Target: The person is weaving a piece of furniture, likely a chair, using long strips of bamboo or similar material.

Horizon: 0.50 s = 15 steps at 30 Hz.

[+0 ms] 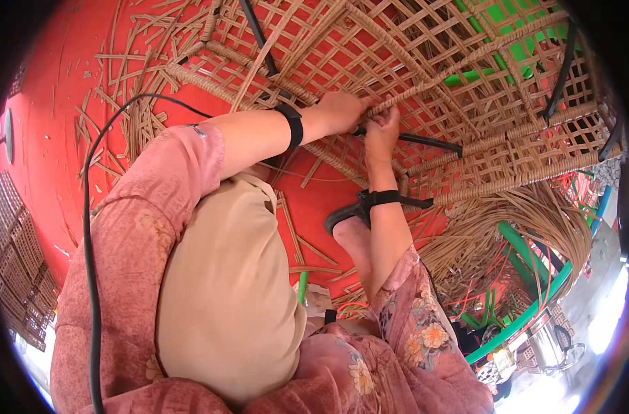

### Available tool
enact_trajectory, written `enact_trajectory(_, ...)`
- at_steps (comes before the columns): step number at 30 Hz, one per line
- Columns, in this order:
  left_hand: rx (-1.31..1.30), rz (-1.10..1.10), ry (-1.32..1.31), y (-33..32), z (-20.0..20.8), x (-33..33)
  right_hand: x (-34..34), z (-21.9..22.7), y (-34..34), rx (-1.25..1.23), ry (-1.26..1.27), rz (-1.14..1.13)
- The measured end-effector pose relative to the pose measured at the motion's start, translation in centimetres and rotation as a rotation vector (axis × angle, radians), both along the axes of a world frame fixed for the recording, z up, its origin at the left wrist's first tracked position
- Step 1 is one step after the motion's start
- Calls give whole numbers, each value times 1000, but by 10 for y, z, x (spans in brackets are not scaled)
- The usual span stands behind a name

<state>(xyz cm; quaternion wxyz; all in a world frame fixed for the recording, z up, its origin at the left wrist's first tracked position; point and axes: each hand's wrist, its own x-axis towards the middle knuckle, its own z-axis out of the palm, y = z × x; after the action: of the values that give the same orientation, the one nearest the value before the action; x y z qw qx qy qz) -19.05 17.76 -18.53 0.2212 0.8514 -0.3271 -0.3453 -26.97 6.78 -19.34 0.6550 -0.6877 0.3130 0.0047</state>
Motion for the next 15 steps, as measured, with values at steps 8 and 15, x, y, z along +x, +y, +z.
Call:
enact_trajectory(8, 44, -104, -177, 3, 8, -4, 4, 6, 1, 107, 7, -215)
enact_trajectory(15, 120, -646, 228, -2, 78, -39, 7, 20, -4, -433, 253, 63)
